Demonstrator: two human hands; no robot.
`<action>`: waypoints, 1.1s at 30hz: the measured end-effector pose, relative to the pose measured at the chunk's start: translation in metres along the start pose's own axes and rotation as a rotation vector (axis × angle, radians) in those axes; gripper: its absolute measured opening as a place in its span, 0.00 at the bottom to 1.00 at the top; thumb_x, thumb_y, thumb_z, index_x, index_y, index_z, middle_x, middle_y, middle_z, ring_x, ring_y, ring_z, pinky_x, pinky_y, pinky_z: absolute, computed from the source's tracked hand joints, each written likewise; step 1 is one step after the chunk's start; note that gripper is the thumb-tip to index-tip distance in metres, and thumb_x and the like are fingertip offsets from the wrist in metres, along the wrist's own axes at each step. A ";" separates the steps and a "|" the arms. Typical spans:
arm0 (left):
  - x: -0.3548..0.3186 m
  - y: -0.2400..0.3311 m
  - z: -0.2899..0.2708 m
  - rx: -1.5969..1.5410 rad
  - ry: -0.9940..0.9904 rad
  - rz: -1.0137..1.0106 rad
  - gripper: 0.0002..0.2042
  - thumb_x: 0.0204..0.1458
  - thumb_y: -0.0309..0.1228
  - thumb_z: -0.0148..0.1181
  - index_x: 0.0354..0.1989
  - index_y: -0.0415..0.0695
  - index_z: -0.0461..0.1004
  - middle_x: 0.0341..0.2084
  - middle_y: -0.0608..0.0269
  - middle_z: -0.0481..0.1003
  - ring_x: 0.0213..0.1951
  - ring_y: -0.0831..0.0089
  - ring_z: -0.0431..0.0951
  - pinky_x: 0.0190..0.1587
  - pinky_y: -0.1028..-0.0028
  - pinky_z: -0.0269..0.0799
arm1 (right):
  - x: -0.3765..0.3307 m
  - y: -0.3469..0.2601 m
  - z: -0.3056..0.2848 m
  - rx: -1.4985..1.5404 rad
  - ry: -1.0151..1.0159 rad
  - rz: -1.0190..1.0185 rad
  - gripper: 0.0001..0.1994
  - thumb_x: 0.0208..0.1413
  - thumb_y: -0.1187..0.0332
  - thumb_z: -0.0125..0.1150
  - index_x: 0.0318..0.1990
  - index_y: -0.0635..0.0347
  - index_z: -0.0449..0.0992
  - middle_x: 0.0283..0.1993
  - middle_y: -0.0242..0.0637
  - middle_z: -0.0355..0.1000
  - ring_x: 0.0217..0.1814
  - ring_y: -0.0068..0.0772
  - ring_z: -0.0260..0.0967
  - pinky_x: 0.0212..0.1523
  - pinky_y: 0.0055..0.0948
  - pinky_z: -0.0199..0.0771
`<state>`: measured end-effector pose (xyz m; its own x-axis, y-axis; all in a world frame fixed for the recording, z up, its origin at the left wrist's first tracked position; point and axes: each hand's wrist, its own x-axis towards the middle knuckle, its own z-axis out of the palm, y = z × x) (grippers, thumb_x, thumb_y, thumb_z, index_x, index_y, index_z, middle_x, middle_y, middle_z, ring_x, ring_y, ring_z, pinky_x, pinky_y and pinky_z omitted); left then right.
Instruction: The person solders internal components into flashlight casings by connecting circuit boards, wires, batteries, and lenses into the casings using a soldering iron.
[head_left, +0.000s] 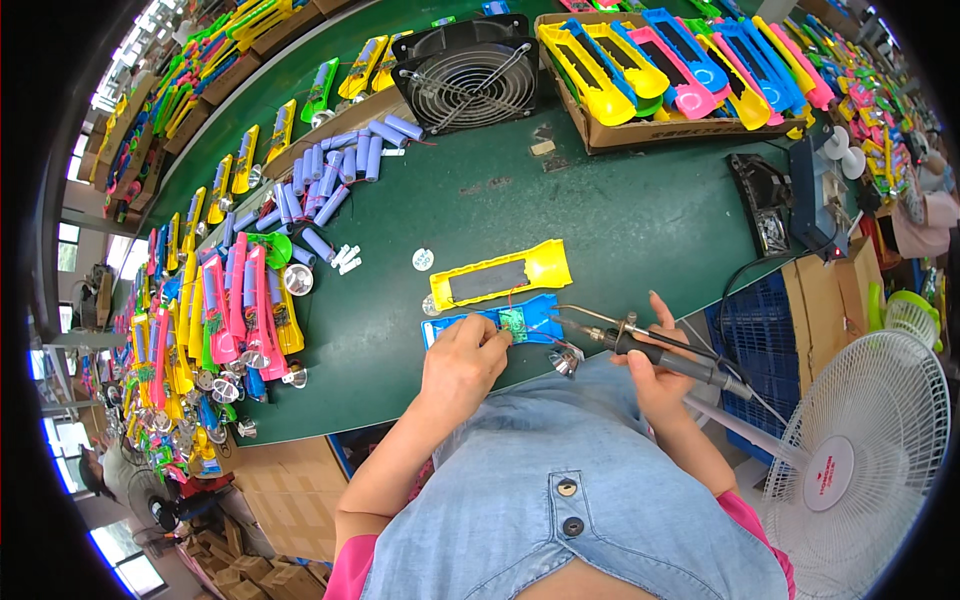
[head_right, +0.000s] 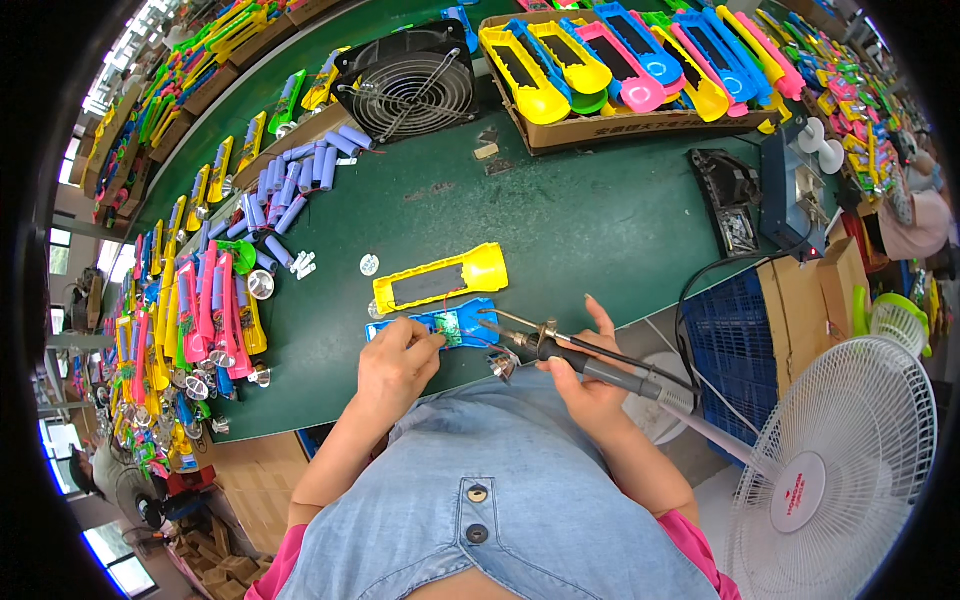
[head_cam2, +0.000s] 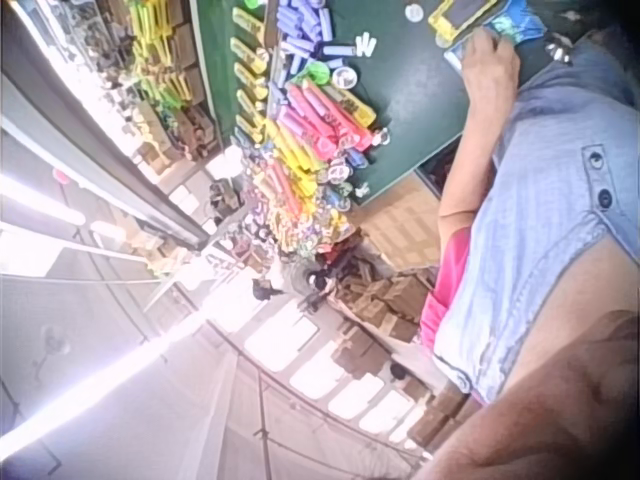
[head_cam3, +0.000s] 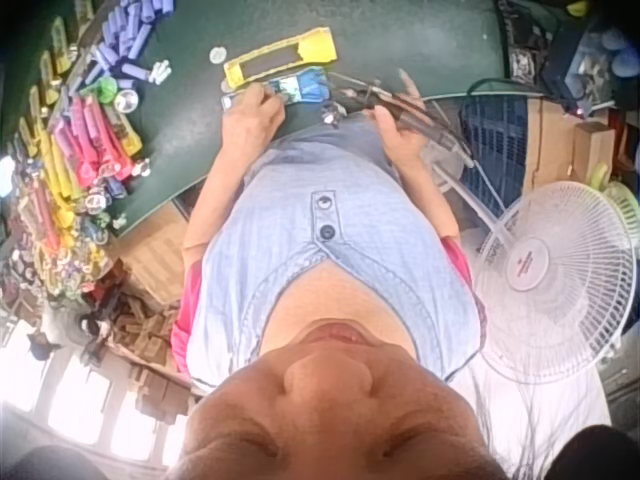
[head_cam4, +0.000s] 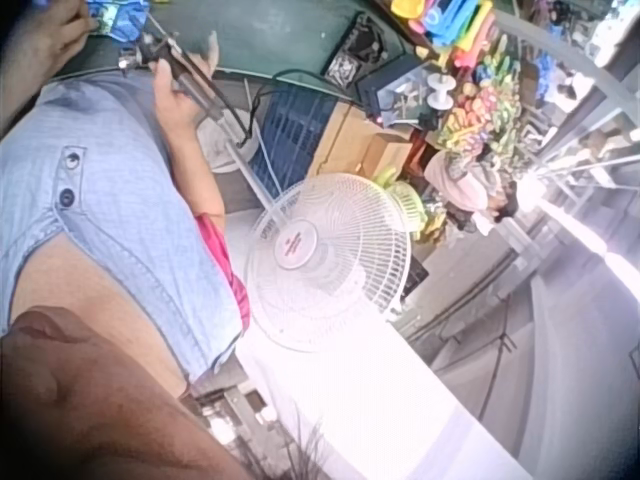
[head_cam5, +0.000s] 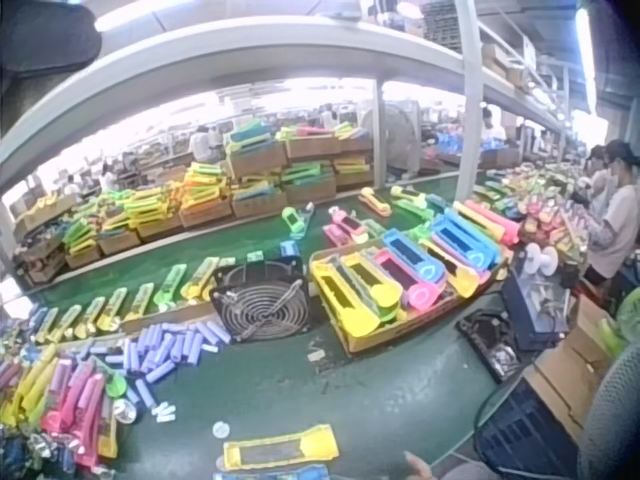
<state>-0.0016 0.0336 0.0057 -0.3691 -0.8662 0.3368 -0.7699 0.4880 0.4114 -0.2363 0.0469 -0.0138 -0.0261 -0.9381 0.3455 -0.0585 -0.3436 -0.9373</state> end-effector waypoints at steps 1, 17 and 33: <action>0.000 0.001 0.000 0.010 0.002 0.003 0.10 0.32 0.20 0.62 0.27 0.41 0.76 0.23 0.61 0.68 0.25 0.68 0.72 0.25 0.72 0.68 | -0.001 0.001 -0.002 0.001 -0.001 -0.002 0.10 0.47 0.74 0.58 0.38 0.62 0.70 0.24 0.32 0.74 0.29 0.22 0.71 0.63 0.51 0.43; 0.024 -0.069 -0.014 0.126 -0.138 -0.398 0.10 0.40 0.22 0.55 0.33 0.41 0.75 0.30 0.55 0.69 0.31 0.59 0.73 0.33 0.67 0.70 | 0.008 0.026 -0.020 -0.455 0.187 -0.209 0.10 0.54 0.76 0.51 0.44 0.64 0.65 0.25 0.34 0.75 0.30 0.25 0.73 0.63 0.47 0.45; 0.011 -0.052 -0.048 -0.474 -0.040 -0.319 0.21 0.37 0.28 0.68 0.33 0.43 0.58 0.41 0.47 0.70 0.43 0.56 0.72 0.44 0.67 0.67 | 0.056 0.054 -0.062 -0.694 0.329 -0.187 0.10 0.56 0.75 0.49 0.45 0.66 0.66 0.30 0.37 0.74 0.28 0.23 0.70 0.63 0.40 0.47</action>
<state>0.0595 0.0034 0.0289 -0.1828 -0.9775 0.1055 -0.5324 0.1886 0.8252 -0.3032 -0.0211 -0.0420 -0.2420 -0.7691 0.5915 -0.6973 -0.2860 -0.6572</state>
